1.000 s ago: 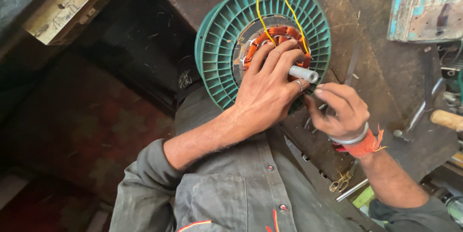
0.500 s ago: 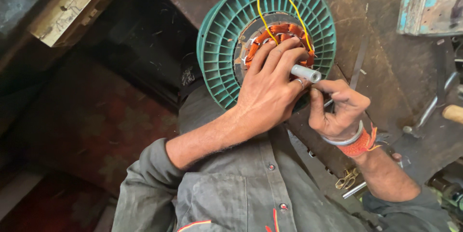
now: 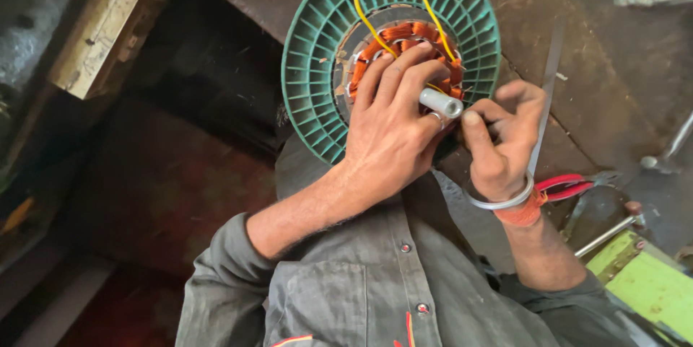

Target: The person works on a fan motor stator, using pliers to strip and twist copper wires, then secures them with a white plastic tube. The person handles yellow and red wires, trims excess wire, and organizes the connections on the stator.

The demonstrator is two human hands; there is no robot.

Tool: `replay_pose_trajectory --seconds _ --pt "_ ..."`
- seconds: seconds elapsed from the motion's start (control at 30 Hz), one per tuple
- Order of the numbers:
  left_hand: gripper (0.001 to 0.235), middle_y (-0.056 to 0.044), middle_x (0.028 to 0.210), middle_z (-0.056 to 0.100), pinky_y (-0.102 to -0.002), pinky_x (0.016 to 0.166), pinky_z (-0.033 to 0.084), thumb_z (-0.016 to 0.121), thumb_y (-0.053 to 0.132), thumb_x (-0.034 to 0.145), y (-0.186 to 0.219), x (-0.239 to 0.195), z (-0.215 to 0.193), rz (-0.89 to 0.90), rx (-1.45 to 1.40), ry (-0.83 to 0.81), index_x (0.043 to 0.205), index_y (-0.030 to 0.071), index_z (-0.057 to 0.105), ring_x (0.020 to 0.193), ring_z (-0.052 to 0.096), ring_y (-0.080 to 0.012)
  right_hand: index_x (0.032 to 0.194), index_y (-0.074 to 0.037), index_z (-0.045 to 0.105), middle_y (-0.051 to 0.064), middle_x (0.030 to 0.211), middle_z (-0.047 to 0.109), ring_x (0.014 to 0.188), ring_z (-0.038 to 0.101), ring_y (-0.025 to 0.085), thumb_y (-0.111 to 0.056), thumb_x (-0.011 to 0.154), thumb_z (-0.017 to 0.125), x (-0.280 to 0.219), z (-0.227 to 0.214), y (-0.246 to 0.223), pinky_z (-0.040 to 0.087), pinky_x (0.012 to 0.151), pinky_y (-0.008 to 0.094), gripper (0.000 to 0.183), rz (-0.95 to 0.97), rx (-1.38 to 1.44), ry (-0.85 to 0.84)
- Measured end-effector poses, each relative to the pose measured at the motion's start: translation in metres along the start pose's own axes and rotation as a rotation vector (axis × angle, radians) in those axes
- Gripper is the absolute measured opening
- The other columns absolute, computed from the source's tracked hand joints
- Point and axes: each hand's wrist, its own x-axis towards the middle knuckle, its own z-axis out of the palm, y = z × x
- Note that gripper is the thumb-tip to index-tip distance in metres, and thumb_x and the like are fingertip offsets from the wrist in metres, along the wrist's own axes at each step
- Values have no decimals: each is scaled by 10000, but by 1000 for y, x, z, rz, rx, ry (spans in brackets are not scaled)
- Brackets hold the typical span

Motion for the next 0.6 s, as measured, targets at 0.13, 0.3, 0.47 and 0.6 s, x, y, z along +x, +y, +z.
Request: replay_pose_trajectory --seconds 0.13,0.3,0.47,0.6 --pt "232 -124 1412 549 -534 1234 322 833 200 855 0 3 0 0 13 -19 1051 94 770 1460 452 -344 1408 -34 436 26 666 547 533 464 68 -172 1141 527 -11 -13 13 353 521 202 314 104 156 142" --pt "278 -100 1414 550 -544 1233 312 863 251 858 4 6 -2 5 14 -43 1109 172 773 1452 458 -349 1316 -20 547 73 855 642 725 591 132 -196 1201 643 -42 -58 76 467 672 246 232 -31 -235 501" --pt "298 -90 1436 541 -539 1232 303 888 291 854 7 7 1 -27 38 -54 1122 227 775 1451 461 -341 1236 38 636 225 1142 670 1046 658 398 -304 867 940 -85 -70 141 538 872 460 588 46 -1124 396" --pt "239 -79 1481 528 -496 1233 293 888 288 896 7 6 5 -47 76 -54 1102 279 768 1449 455 -309 1220 2 653 205 1199 679 1111 653 385 -259 840 936 -101 -57 159 520 972 472 542 269 -878 417"
